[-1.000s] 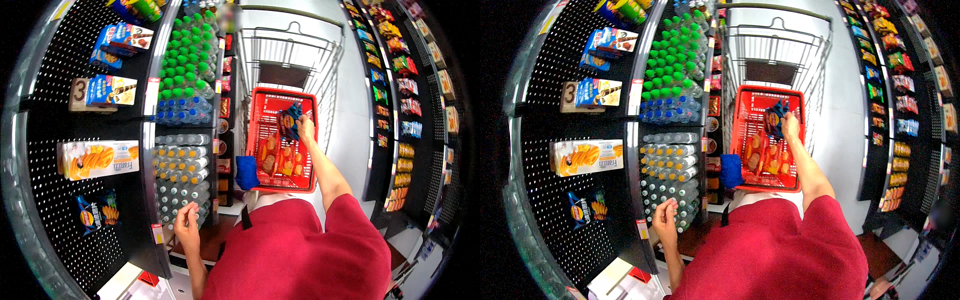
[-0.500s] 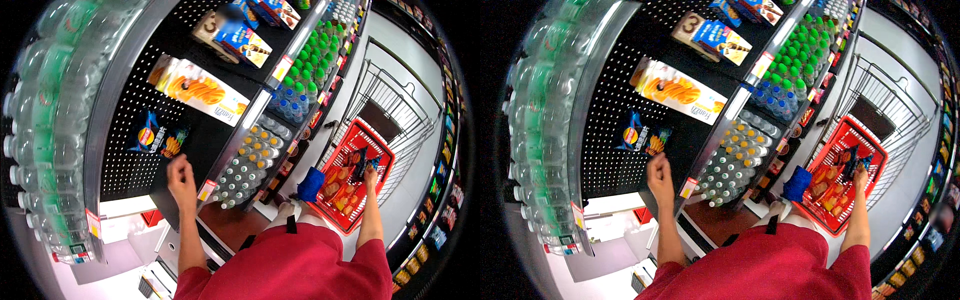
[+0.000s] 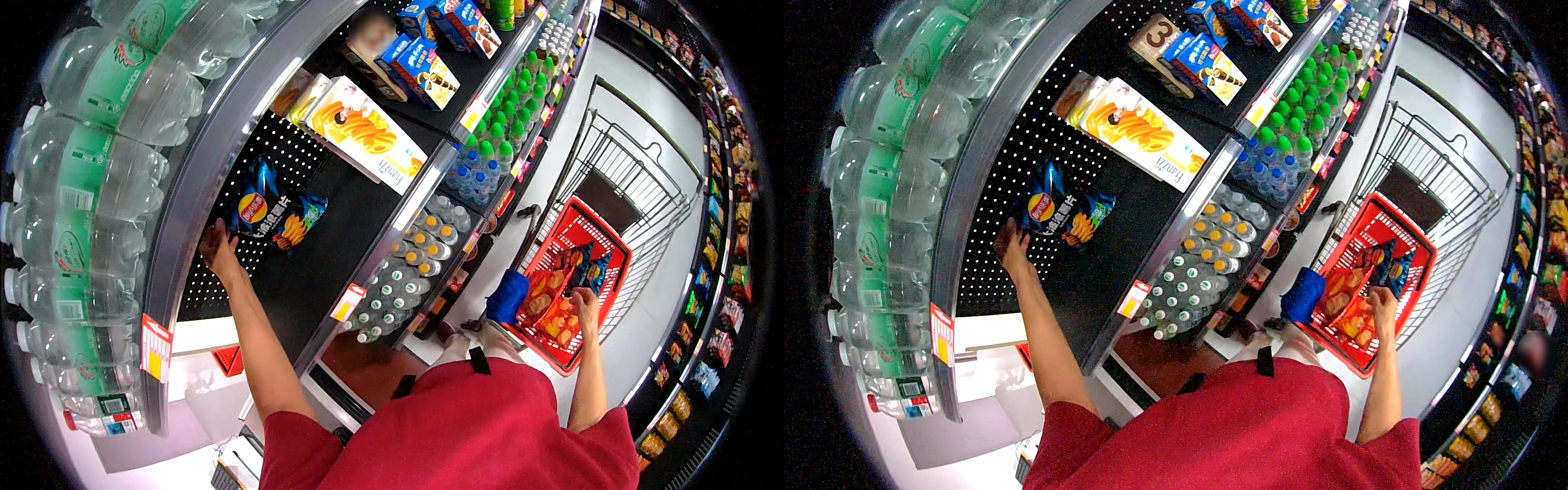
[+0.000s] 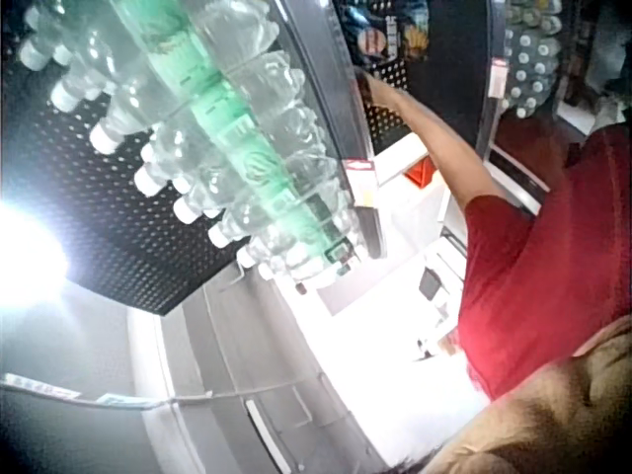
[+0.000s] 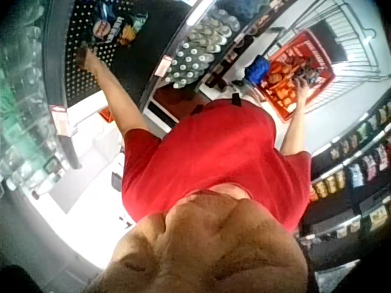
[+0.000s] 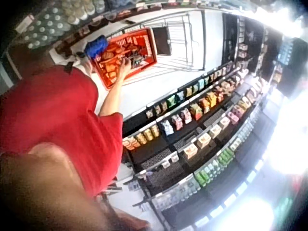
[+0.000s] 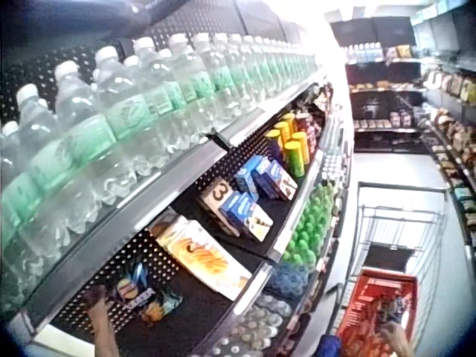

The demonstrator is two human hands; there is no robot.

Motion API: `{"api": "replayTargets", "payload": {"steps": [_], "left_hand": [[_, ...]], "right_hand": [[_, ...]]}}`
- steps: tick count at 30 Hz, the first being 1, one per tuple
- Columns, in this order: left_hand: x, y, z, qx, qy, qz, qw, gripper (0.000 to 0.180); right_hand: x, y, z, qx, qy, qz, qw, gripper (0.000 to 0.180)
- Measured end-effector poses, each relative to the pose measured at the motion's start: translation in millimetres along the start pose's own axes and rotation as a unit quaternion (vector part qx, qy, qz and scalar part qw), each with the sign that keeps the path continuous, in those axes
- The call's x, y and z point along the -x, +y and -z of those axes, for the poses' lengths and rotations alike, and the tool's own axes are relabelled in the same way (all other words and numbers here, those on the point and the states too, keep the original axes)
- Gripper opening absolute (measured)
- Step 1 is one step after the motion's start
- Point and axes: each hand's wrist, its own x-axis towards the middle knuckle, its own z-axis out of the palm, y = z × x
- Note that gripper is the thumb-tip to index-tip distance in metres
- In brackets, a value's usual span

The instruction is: The person moves a red shopping basket into a metal cart, then wipes a shelf with a blue cloth. They pick up snack packages from the shelf and place them into the basket, then return them to the shelf. The person repeats this process with multiple snack items and boxes, occasionally wiping the shelf between actions.

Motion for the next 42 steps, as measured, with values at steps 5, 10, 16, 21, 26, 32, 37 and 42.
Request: {"api": "replayTargets", "payload": {"steps": [5,10,16,21,26,32,37,42], "left_hand": [[8.0,-1.9,-25.3,0.076,-0.039,0.043,0.995,0.046],[24.9,2.2,-32.7,0.130,-0.063,0.014,0.989,0.039],[91.6,39.1,-25.0,0.050,-0.138,-0.083,0.986,0.026],[138.4,82.0,-14.9,0.002,-0.219,-0.154,0.963,0.019],[224.2,113.9,-44.4,0.000,-0.437,-0.172,0.883,0.012],[316.0,88.6,-108.2,0.071,-0.607,-0.009,0.792,0.013],[358.4,76.1,-156.6,0.066,-0.656,-0.084,0.747,0.020],[380.5,73.2,-174.7,0.045,-0.654,-0.036,0.754,0.029]], "right_hand": [[30.2,-28.5,-26.9,0.060,-0.036,0.017,0.997,0.019],[57.3,-78.0,-61.0,0.075,-0.043,0.032,0.996,0.019],[95.1,-154.5,-102.9,0.110,-0.074,0.141,0.981,0.018],[136.6,-261.9,-123.0,0.083,-0.089,0.296,0.947,0.030],[176.8,-356.7,-118.4,0.085,-0.041,0.531,0.842,0.052],[182.7,-348.2,-97.6,0.214,-0.080,0.516,0.826,0.042],[172.8,-315.5,-60.2,0.282,-0.033,0.426,0.859,0.021],[142.2,-293.4,-3.4,0.222,0.062,0.249,0.941,0.013]]}}
